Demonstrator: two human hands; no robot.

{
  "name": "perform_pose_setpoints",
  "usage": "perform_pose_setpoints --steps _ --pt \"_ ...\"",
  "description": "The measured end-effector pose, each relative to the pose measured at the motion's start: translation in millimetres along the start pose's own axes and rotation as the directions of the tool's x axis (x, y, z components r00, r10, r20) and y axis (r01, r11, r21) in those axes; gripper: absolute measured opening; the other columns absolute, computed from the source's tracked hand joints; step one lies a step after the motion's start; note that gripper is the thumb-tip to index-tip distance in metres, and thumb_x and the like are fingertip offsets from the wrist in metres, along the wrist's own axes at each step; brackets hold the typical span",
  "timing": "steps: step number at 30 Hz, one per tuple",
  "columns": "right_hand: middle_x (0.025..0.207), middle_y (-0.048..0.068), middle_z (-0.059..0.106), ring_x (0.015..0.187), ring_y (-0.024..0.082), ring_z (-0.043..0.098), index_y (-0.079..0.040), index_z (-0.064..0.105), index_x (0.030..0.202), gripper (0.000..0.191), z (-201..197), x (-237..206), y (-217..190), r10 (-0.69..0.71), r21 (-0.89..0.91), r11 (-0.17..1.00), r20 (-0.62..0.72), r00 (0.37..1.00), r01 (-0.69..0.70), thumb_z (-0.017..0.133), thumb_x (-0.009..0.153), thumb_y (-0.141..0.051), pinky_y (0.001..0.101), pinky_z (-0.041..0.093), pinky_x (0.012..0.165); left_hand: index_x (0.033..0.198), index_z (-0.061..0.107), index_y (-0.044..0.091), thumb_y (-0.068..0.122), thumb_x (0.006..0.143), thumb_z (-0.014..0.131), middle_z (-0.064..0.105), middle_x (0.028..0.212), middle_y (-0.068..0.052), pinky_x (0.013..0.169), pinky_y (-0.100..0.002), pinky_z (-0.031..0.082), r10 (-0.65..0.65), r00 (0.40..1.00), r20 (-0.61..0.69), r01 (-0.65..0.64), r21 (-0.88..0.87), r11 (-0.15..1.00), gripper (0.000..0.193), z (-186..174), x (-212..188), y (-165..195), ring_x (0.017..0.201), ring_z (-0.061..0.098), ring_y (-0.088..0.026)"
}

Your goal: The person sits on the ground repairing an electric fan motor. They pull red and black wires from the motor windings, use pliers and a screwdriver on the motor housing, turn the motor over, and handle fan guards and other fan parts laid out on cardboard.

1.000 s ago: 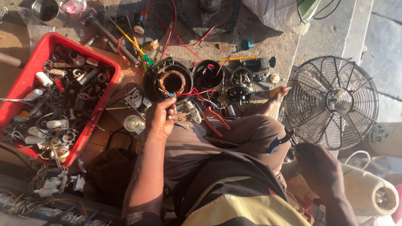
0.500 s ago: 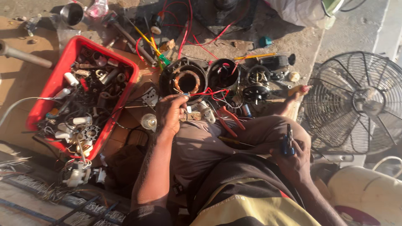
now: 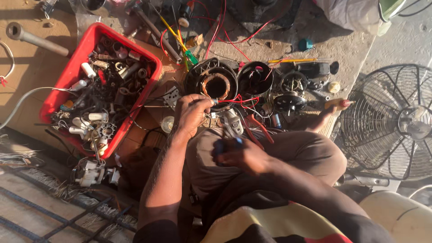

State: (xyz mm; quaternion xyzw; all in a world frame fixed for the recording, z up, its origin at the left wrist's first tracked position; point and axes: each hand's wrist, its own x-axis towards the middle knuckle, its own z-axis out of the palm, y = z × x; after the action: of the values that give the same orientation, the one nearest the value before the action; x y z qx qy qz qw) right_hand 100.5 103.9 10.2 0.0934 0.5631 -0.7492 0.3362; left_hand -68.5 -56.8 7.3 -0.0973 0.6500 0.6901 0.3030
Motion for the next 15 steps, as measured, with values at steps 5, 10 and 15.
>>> perform_pose_setpoints --steps 5,10,15 --pt "0.107 0.011 0.070 0.103 0.026 0.069 0.001 0.063 0.116 0.031 27 46 -5 -0.089 0.665 0.742 -0.034 0.995 0.089 0.066 0.086 0.004 0.0497 0.054 0.099 0.082 0.072 -0.001 0.008 0.078 0.075 0.061 0.067 -0.002 0.042 -0.022 0.033 -0.006 1.000 -0.006 0.006 0.073 0.997 0.010 0 -2 6 0.054 0.050 -0.006" --pt "0.111 0.011 0.071 0.108 0.024 0.069 0.001 0.063 0.115 0.031 27 55 3 -0.051 0.715 0.695 -0.059 0.997 0.077 0.061 0.084 0.004 0.0516 0.051 0.106 0.081 0.073 0.001 0.009 0.078 0.073 0.061 0.067 -0.001 0.047 -0.022 0.037 0.032 0.998 0.046 -0.037 0.118 0.992 0.008 2 -3 13 0.056 0.051 -0.006" --pt "0.106 0.012 0.068 0.106 0.027 0.066 0.002 0.063 0.119 0.034 22 61 8 -0.091 0.737 0.667 -0.060 0.994 0.106 0.062 0.085 0.005 0.0559 0.048 0.110 0.080 0.072 0.001 0.007 0.079 0.072 0.062 0.067 -0.001 0.050 -0.022 0.042 0.066 0.997 0.049 -0.071 0.124 0.990 0.006 3 -4 13 0.058 0.056 -0.007"
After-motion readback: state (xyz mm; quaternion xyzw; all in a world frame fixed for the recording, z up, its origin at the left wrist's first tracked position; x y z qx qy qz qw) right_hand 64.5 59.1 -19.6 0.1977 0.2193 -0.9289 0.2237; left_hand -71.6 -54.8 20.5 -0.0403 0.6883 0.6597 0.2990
